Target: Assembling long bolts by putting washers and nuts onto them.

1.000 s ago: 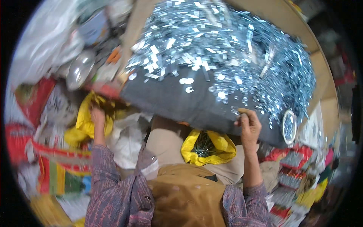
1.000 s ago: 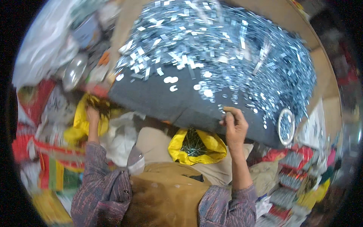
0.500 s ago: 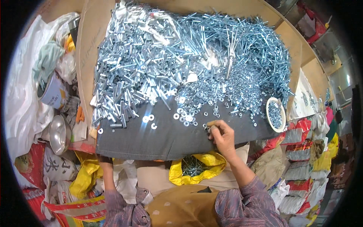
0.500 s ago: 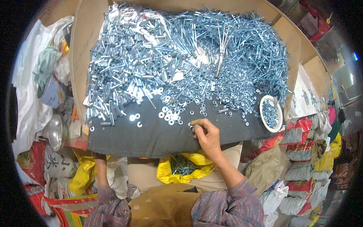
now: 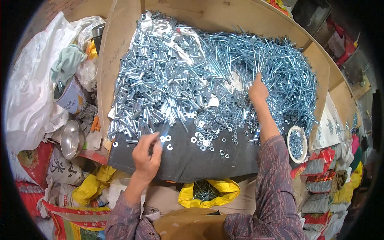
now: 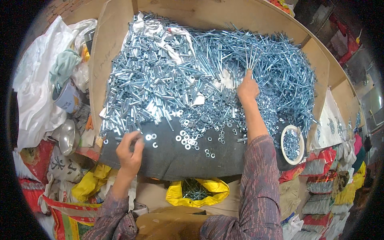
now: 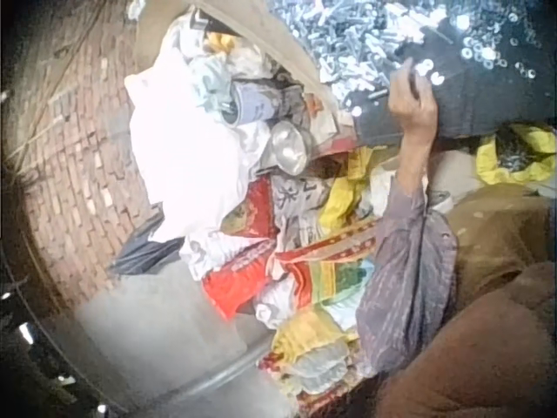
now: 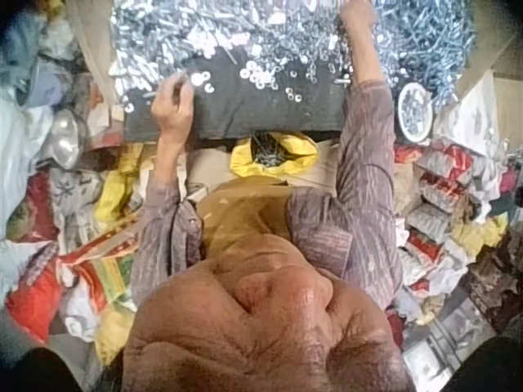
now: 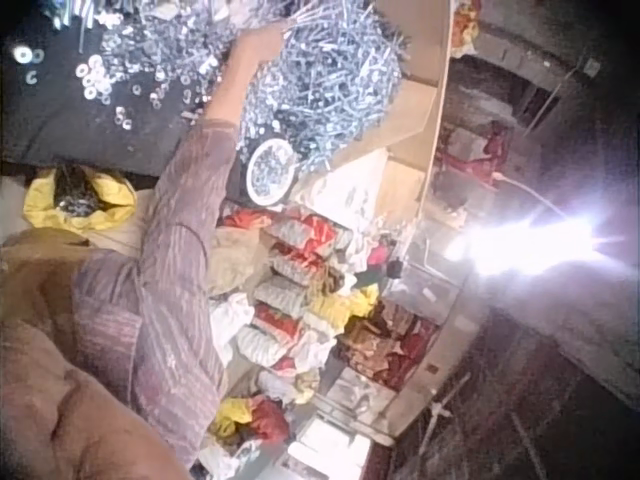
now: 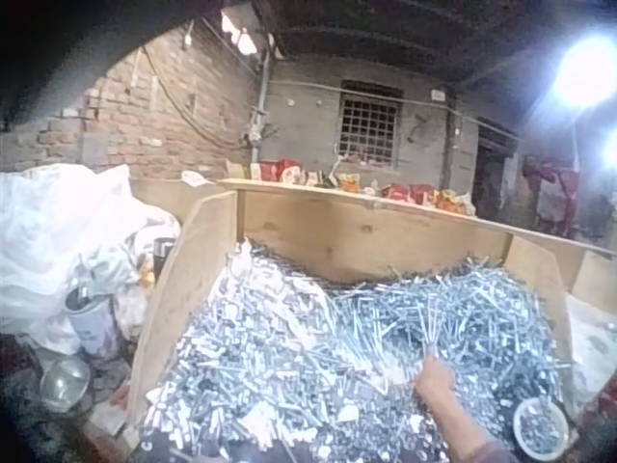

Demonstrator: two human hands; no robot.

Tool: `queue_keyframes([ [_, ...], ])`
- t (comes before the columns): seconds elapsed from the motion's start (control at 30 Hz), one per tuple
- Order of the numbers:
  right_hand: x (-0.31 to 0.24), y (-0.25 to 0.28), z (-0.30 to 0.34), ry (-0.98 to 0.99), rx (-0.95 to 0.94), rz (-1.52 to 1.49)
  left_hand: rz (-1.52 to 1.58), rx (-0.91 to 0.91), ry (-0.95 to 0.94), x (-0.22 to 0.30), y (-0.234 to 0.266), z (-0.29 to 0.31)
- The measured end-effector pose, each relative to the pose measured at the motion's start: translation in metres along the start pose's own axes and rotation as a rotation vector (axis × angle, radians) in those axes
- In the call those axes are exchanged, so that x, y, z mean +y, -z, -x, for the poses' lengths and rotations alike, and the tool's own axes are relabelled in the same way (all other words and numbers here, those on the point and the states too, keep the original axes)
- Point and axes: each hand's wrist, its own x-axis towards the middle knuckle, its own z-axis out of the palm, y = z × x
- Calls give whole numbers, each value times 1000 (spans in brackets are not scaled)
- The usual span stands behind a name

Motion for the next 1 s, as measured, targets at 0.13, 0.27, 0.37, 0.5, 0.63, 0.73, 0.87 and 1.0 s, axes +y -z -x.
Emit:
queue_keyframes([
  [0.13,9,26,4,11,201,-233,57,-43,194,-27,-30,-6],
  [0.27,-44,56,0,187,216,-322,-9,-142,283,-26,-24,-5],
  [0.37,-70,40,-73,156,38,-227,-13,-155,264,-28,-29,-6],
  [0.5,-71,-6,-121,144,-70,-98,-31,-162,205,-28,-35,-13],
  [0.63,-65,-13,-104,227,-180,-208,-36,-144,200,-31,-29,-7],
  [0.73,-65,1,-45,214,-251,-160,-40,-136,210,-32,-26,-6],
  [0.87,-34,33,24,272,-267,-142,-2,-124,184,-36,-36,-4],
  [1.0,-13,80,73,403,-381,-207,-16,-108,191,-30,-31,2],
])
